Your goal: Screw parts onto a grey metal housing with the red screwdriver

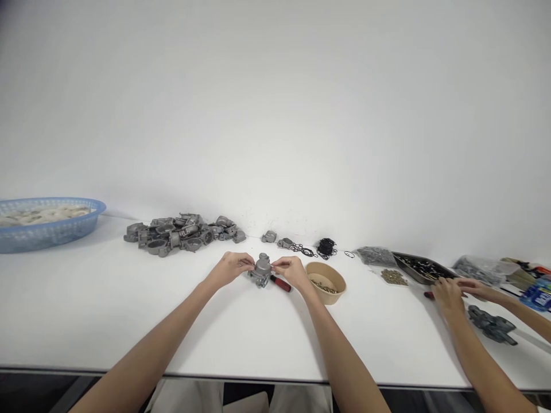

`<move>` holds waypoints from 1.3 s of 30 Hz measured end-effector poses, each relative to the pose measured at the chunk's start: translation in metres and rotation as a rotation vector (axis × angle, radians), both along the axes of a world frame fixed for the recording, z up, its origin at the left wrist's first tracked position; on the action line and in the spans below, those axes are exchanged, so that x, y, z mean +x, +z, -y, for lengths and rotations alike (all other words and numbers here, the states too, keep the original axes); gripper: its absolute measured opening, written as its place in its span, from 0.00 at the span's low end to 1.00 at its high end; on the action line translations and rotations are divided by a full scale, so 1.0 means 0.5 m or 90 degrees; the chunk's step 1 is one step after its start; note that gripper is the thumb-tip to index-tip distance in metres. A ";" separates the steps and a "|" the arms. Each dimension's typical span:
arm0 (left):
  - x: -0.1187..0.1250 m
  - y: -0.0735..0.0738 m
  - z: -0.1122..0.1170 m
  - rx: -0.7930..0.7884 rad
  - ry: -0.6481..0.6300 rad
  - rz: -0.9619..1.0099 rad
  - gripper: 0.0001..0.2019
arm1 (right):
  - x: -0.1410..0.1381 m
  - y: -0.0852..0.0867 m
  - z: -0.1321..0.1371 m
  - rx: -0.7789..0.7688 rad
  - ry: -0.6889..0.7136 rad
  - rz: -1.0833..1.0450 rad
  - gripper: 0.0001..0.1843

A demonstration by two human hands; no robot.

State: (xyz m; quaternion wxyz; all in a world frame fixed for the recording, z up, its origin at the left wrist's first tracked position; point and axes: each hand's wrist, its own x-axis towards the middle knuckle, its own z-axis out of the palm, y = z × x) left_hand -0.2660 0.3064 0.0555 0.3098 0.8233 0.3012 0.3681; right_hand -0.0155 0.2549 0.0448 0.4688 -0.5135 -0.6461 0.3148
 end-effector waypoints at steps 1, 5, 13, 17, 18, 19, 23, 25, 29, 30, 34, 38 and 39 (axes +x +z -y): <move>0.001 0.000 0.000 0.005 0.004 -0.002 0.07 | 0.002 0.005 0.005 0.002 0.007 0.031 0.15; 0.006 -0.002 -0.002 0.018 0.012 -0.014 0.07 | 0.016 0.026 0.025 0.007 0.012 0.123 0.14; 0.032 -0.017 0.027 -0.022 0.048 0.008 0.25 | 0.032 0.014 0.038 -0.127 0.003 0.409 0.20; 0.066 -0.035 0.045 -0.026 0.090 0.002 0.30 | 0.038 0.004 0.027 -0.097 -0.041 0.408 0.16; 0.072 -0.039 0.045 -0.028 0.085 0.004 0.27 | 0.040 0.005 0.027 -0.084 -0.057 0.390 0.14; 0.076 -0.043 0.043 -0.031 0.072 0.009 0.25 | 0.042 0.007 0.027 -0.067 -0.077 0.363 0.12; 0.076 -0.056 0.025 -0.064 0.020 0.037 0.27 | 0.046 0.030 0.036 0.064 -0.160 0.194 0.09; 0.073 -0.062 0.018 -0.083 -0.002 0.059 0.27 | 0.048 0.044 0.041 0.125 -0.203 0.119 0.12; 0.071 -0.065 0.012 -0.103 -0.050 0.070 0.28 | 0.063 0.064 0.052 0.222 -0.270 0.010 0.15; 0.071 -0.064 0.013 -0.100 -0.052 0.065 0.28 | 0.069 0.067 0.055 0.243 -0.277 -0.016 0.15; 0.067 -0.046 0.021 -0.055 -0.002 0.027 0.28 | 0.092 0.067 0.063 0.331 -0.273 -0.098 0.12; 0.057 -0.027 0.034 -0.018 0.028 -0.030 0.26 | 0.095 0.067 0.068 0.389 -0.264 -0.106 0.09; 0.055 -0.024 0.036 -0.013 0.025 -0.042 0.25 | 0.092 0.068 0.069 0.391 -0.257 -0.106 0.09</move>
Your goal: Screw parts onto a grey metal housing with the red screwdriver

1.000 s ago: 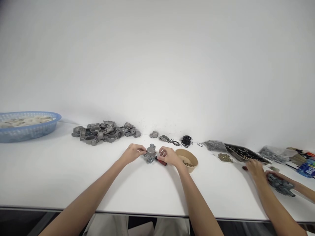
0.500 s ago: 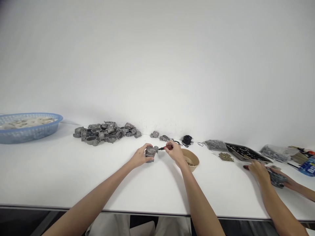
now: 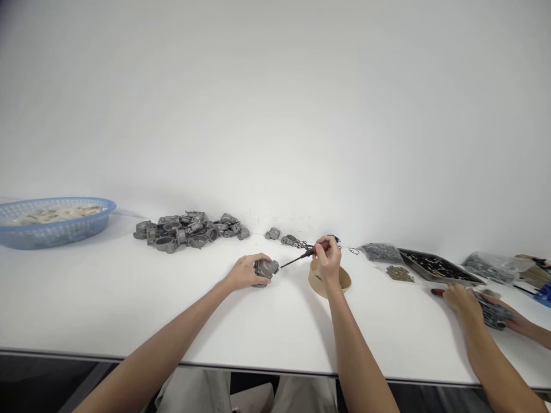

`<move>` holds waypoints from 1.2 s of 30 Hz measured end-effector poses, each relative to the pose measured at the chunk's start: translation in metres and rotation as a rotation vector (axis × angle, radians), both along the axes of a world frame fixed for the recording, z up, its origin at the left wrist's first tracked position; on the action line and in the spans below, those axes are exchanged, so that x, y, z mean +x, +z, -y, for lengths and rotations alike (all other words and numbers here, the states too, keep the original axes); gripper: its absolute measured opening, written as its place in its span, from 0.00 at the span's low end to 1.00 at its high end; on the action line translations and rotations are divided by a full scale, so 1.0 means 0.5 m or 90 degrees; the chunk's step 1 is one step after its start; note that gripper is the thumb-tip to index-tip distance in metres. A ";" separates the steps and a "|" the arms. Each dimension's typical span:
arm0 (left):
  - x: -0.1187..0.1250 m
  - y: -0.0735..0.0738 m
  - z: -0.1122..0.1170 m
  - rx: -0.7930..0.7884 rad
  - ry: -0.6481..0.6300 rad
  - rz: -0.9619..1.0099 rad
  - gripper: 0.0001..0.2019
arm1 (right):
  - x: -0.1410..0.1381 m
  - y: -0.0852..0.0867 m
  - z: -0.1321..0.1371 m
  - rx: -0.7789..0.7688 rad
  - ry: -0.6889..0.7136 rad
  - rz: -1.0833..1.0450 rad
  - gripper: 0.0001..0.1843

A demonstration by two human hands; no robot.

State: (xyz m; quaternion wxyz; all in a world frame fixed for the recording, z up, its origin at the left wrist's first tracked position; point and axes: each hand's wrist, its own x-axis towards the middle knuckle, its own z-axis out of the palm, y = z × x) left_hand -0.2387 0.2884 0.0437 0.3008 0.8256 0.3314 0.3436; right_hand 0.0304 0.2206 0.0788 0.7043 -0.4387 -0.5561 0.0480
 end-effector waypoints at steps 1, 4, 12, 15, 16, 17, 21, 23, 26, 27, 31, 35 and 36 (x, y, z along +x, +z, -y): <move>-0.002 0.002 0.002 0.004 -0.005 -0.010 0.25 | -0.005 0.001 0.001 -0.001 0.009 0.004 0.09; -0.002 0.002 0.004 0.011 -0.021 -0.033 0.25 | -0.020 0.001 0.000 -0.024 0.046 0.031 0.08; 0.001 -0.009 0.001 0.021 -0.044 -0.057 0.26 | -0.030 -0.016 -0.010 -0.099 0.055 0.087 0.07; 0.001 -0.009 0.002 0.027 -0.048 -0.059 0.26 | -0.029 -0.021 -0.016 -0.113 0.073 0.073 0.08; 0.001 -0.008 0.003 0.030 -0.048 -0.058 0.26 | -0.029 -0.023 -0.018 -0.117 0.080 0.066 0.08; 0.001 -0.008 0.003 0.032 -0.048 -0.057 0.26 | -0.029 -0.026 -0.020 -0.120 0.086 0.059 0.09; 0.001 -0.008 0.006 0.041 -0.048 -0.051 0.25 | -0.029 -0.033 -0.028 -0.137 0.118 0.035 0.10; 0.001 -0.010 0.006 0.047 -0.050 -0.048 0.26 | -0.028 -0.035 -0.030 -0.145 0.137 0.021 0.10; 0.002 -0.015 0.004 0.053 -0.055 -0.043 0.26 | -0.026 -0.038 -0.034 -0.151 0.147 -0.001 0.10; 0.003 -0.016 0.004 0.055 -0.056 -0.042 0.26 | -0.025 -0.038 -0.035 -0.152 0.147 -0.004 0.10; 0.004 -0.020 0.001 0.067 -0.058 -0.035 0.25 | -0.021 -0.036 -0.034 -0.157 0.140 -0.004 0.09; 0.003 -0.022 0.001 0.074 -0.061 -0.030 0.25 | -0.020 -0.027 -0.026 -0.144 0.088 -0.018 0.08; 0.003 -0.023 0.001 0.076 -0.062 -0.030 0.25 | -0.021 -0.025 -0.024 -0.140 0.083 -0.027 0.08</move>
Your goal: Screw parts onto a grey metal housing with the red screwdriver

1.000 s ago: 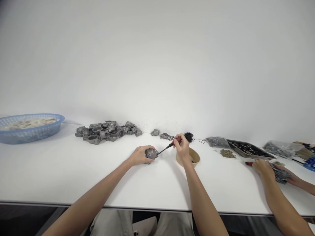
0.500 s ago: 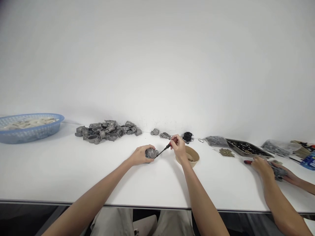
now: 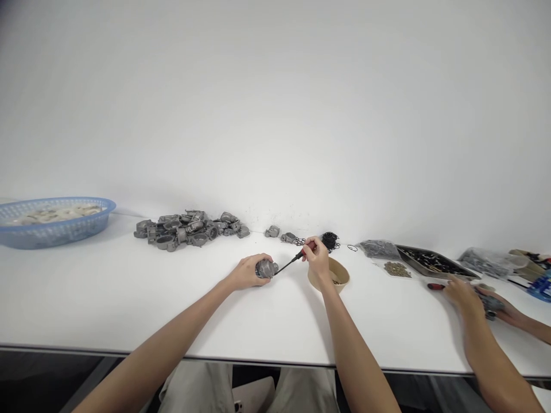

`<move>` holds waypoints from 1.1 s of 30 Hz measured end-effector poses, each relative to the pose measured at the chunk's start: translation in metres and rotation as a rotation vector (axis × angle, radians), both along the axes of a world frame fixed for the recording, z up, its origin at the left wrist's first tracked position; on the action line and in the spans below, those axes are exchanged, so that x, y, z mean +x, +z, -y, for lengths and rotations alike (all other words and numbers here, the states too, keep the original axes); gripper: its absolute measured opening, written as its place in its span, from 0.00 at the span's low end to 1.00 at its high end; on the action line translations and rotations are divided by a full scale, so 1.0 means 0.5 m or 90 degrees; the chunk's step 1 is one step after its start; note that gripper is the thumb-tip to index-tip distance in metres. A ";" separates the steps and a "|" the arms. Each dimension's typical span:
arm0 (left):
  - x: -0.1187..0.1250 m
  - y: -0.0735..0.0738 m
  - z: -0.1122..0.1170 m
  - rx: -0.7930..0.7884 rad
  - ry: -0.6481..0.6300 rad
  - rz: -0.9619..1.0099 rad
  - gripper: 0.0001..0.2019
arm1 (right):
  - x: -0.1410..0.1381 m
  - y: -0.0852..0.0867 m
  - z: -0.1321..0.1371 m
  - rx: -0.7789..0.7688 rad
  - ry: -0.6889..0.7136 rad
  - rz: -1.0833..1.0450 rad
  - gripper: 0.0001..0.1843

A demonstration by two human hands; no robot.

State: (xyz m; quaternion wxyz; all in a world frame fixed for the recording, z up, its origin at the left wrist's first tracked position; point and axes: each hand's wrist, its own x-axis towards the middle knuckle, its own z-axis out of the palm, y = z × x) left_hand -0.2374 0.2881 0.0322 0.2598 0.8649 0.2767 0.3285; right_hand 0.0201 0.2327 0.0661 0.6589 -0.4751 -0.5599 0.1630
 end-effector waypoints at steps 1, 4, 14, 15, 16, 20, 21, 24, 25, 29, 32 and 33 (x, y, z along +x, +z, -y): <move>0.000 -0.001 0.000 0.001 -0.001 0.001 0.25 | 0.000 0.001 0.001 0.003 -0.001 -0.009 0.08; -0.001 -0.003 0.000 0.005 -0.003 0.002 0.25 | 0.000 0.001 0.001 -0.001 0.008 -0.022 0.08; 0.002 -0.002 -0.002 0.008 -0.002 -0.003 0.25 | 0.003 -0.017 -0.013 -0.017 0.042 0.028 0.12; 0.002 -0.002 -0.002 0.009 -0.003 -0.003 0.25 | 0.005 -0.017 -0.012 -0.013 0.036 0.026 0.12; 0.002 -0.002 -0.002 0.009 -0.003 -0.003 0.25 | 0.006 -0.016 -0.012 -0.008 0.031 0.020 0.11; 0.000 -0.003 -0.002 0.010 -0.002 -0.005 0.24 | 0.008 -0.012 -0.009 0.012 0.014 -0.013 0.08; 0.000 -0.003 -0.002 0.010 -0.002 -0.004 0.24 | 0.007 -0.011 -0.008 0.014 0.015 -0.018 0.08; 0.001 -0.004 -0.003 0.010 -0.003 -0.002 0.24 | 0.002 -0.012 -0.009 0.008 0.035 -0.017 0.08; 0.001 -0.004 -0.004 0.011 -0.003 -0.002 0.24 | 0.000 -0.014 -0.010 0.004 0.042 -0.013 0.08; 0.003 -0.006 -0.006 0.011 -0.003 -0.002 0.24 | -0.004 -0.018 -0.011 -0.005 0.050 -0.006 0.09; 0.002 -0.006 -0.006 0.011 -0.003 -0.001 0.25 | -0.001 -0.016 -0.010 0.011 0.039 -0.021 0.09; 0.002 -0.006 -0.005 0.012 -0.003 -0.001 0.25 | 0.000 -0.014 -0.010 0.017 0.035 -0.028 0.08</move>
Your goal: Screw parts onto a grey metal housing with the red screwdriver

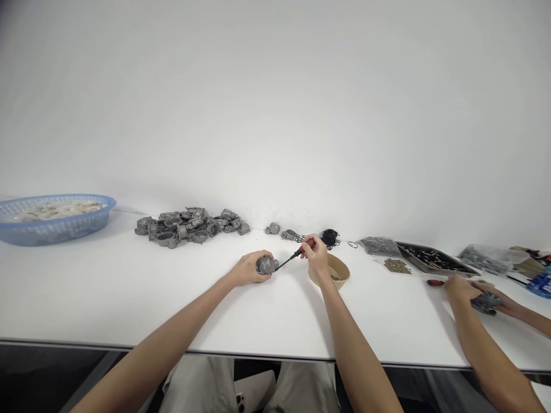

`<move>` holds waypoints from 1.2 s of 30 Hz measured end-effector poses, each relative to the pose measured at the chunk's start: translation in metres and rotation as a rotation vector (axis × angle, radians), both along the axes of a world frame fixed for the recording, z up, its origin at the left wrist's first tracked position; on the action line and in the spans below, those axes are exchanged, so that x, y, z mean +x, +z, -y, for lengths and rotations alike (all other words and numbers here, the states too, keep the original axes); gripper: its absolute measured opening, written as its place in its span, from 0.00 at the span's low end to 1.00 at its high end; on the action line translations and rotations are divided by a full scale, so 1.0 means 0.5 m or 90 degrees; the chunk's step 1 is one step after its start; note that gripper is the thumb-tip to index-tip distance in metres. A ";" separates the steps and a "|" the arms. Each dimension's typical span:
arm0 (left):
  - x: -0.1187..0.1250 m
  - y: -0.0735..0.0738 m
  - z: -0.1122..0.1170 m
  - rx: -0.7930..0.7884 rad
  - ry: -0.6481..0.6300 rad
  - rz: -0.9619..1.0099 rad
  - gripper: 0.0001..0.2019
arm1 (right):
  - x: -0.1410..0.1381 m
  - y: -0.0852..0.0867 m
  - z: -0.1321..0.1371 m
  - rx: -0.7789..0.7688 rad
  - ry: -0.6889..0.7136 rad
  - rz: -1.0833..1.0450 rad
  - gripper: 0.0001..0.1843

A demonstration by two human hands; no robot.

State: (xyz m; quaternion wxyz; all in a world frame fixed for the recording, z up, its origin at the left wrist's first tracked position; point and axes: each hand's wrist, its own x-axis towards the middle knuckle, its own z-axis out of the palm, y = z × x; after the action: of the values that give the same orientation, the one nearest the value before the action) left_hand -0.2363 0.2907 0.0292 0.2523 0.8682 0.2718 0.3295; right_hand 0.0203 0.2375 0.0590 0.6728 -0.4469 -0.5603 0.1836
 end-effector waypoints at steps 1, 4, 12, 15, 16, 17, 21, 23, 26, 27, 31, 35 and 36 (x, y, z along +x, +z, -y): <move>0.000 0.001 0.001 0.000 0.000 0.000 0.25 | 0.000 0.002 0.001 0.005 -0.001 -0.007 0.08; -0.001 0.003 0.004 0.002 -0.002 0.000 0.25 | -0.003 0.004 0.002 0.008 0.011 -0.017 0.08; -0.002 0.005 0.005 0.006 -0.001 -0.002 0.25 | -0.006 0.004 0.005 -0.019 0.008 0.028 0.09; -0.003 0.002 0.003 0.006 -0.003 -0.003 0.25 | 0.004 0.009 0.012 -0.042 -0.019 0.080 0.14; -0.003 0.001 0.002 0.006 -0.004 -0.004 0.25 | 0.008 0.012 0.015 -0.048 -0.015 0.102 0.15; -0.004 0.000 0.001 0.005 -0.003 -0.005 0.25 | 0.012 0.014 0.019 -0.049 0.003 0.124 0.15; -0.006 0.001 0.000 0.004 -0.001 -0.008 0.26 | 0.024 0.025 0.032 -0.056 0.079 0.179 0.17; -0.007 0.002 0.000 0.003 -0.001 -0.010 0.26 | 0.025 0.029 0.037 -0.090 0.038 0.198 0.17; -0.009 0.003 -0.001 0.001 -0.001 -0.013 0.26 | 0.023 0.035 0.045 -0.113 0.022 0.237 0.17; -0.009 0.003 -0.001 0.000 -0.002 -0.014 0.26 | 0.022 0.037 0.047 -0.108 0.042 0.241 0.17; -0.010 0.003 -0.001 -0.004 -0.004 -0.015 0.26 | 0.020 0.044 0.052 -0.110 0.023 0.244 0.17; -0.010 0.003 -0.001 -0.009 -0.003 -0.015 0.27 | 0.021 0.046 0.053 -0.099 0.052 0.256 0.17; -0.010 0.003 -0.001 -0.010 -0.003 -0.015 0.27 | 0.021 0.046 0.053 -0.100 0.057 0.253 0.18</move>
State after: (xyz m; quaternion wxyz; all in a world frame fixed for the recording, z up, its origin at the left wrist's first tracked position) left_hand -0.2414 0.2913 0.0307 0.2568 0.8707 0.2753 0.3164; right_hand 0.0310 0.2109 0.0823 0.5032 -0.5003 -0.6850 0.1648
